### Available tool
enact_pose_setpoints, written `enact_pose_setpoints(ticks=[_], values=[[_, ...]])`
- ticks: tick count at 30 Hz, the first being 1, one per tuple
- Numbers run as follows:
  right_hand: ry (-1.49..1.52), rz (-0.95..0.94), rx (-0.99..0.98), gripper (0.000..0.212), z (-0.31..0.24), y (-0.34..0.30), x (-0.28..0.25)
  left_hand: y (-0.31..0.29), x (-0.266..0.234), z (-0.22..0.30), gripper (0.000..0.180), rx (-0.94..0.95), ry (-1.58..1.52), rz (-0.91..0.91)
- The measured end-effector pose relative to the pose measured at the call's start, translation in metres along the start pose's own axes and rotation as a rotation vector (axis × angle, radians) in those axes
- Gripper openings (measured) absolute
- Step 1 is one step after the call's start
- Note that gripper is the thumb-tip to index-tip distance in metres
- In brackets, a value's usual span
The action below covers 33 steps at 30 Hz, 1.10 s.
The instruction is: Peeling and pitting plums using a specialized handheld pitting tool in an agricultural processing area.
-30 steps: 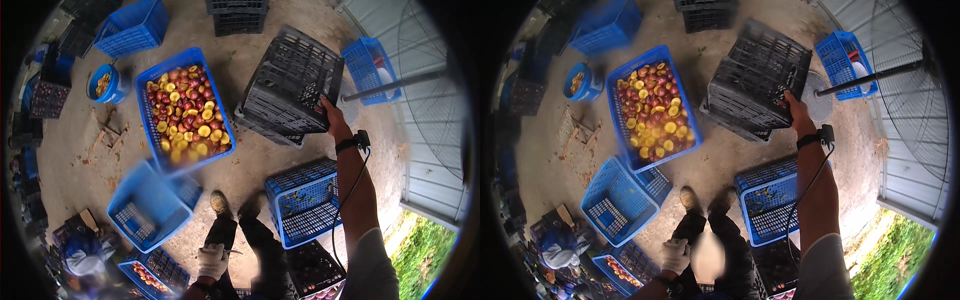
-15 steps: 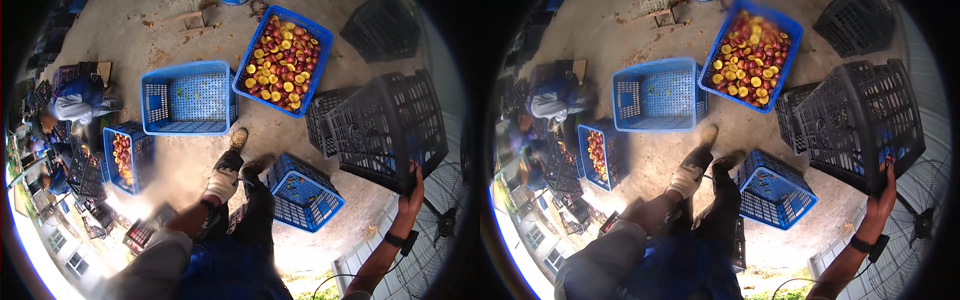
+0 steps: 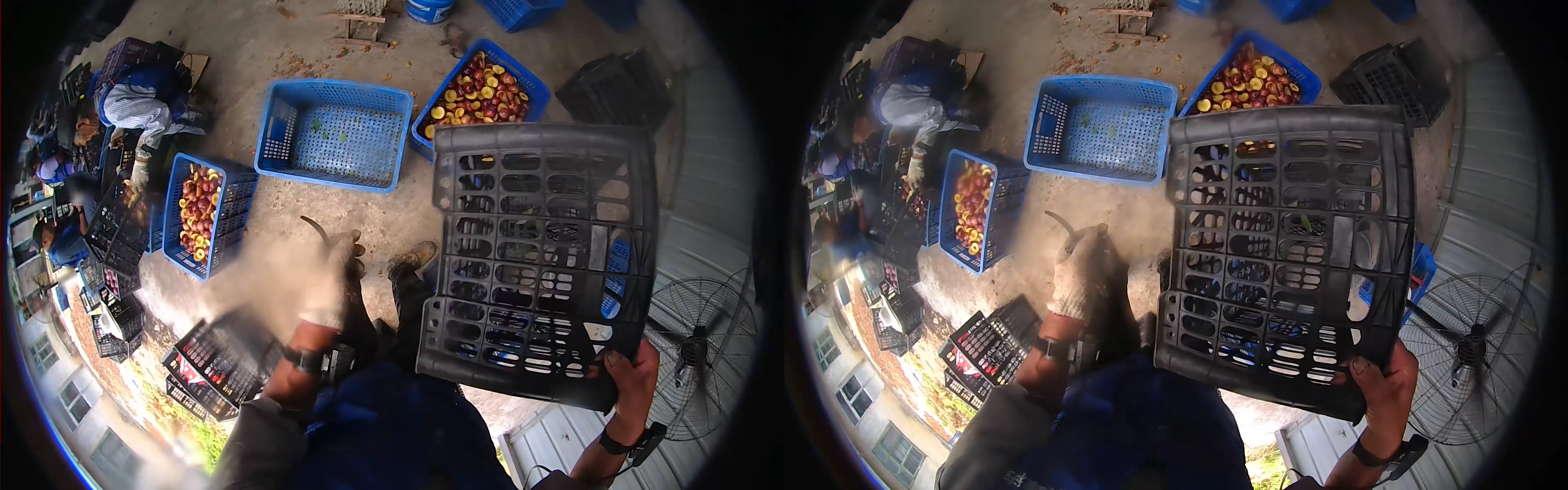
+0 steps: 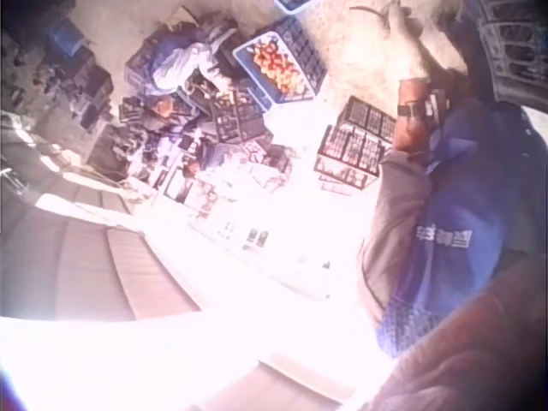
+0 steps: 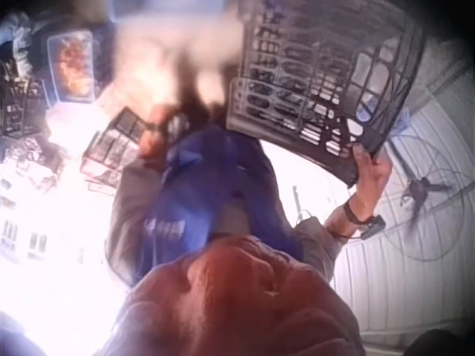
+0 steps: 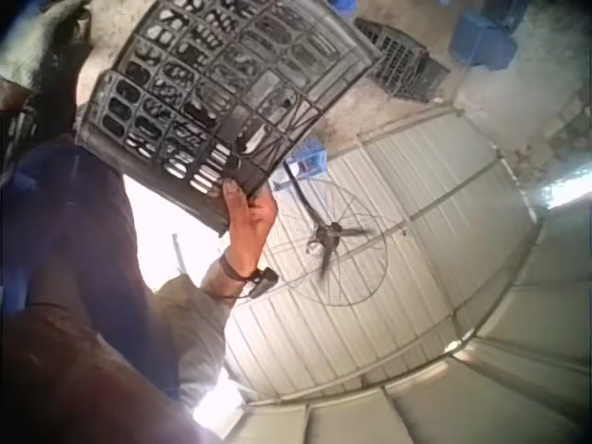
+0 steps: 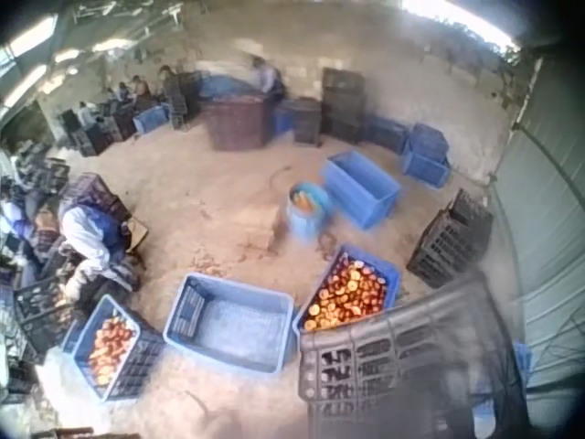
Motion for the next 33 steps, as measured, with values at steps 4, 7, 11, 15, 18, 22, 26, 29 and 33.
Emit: enact_pose_setpoints(ticks=[4,7,11,15,18,22,26,29,33], values=[[-0.358,-0.231,0.031,0.012,0.01,0.008,0.048,0.012,-0.074,-0.022,0.03,-0.018,0.253,-0.051],[-0.624,-0.332,0.04,0.012,0.028,0.006,0.092,0.008,-0.136,-0.06,0.033,0.135,-0.239,-0.2],[-0.606,-0.4,-0.003,0.016,0.06,0.008,0.153,-0.006,-0.206,-0.088,0.032,0.032,-0.324,-0.189],[-0.808,-0.462,-0.041,0.017,0.09,0.011,0.215,-0.03,-0.286,-0.104,0.03,-0.135,-0.357,-0.234],[-0.859,-0.45,-0.106,0.025,0.129,0.026,0.243,-0.024,-0.299,-0.121,0.028,-0.235,-0.389,-0.254],[-0.893,-0.332,-0.359,0.028,0.188,0.054,0.266,0.016,-0.287,-0.146,0.027,-0.34,-0.42,-0.252],[-1.031,-0.357,-0.396,0.029,0.224,0.07,0.293,0.039,-0.293,-0.181,0.025,-0.465,-0.407,-0.221],[-1.06,-0.393,-0.417,0.029,0.233,0.07,0.297,0.04,-0.294,-0.204,0.024,-0.55,-0.393,-0.177],[-1.111,-0.324,-0.413,0.027,0.313,0.072,0.262,0.052,-0.277,-0.239,0.023,-0.625,-0.409,-0.123]])
Point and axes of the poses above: each hand's wrist, its own y-axis towards the middle knuckle, its own x-axis out of the palm, z = x × y, the point moved 1 cm from there along y, towards the middle knuckle, and after that the axes turned 11 degrees about -z, right-handed, at the moved point
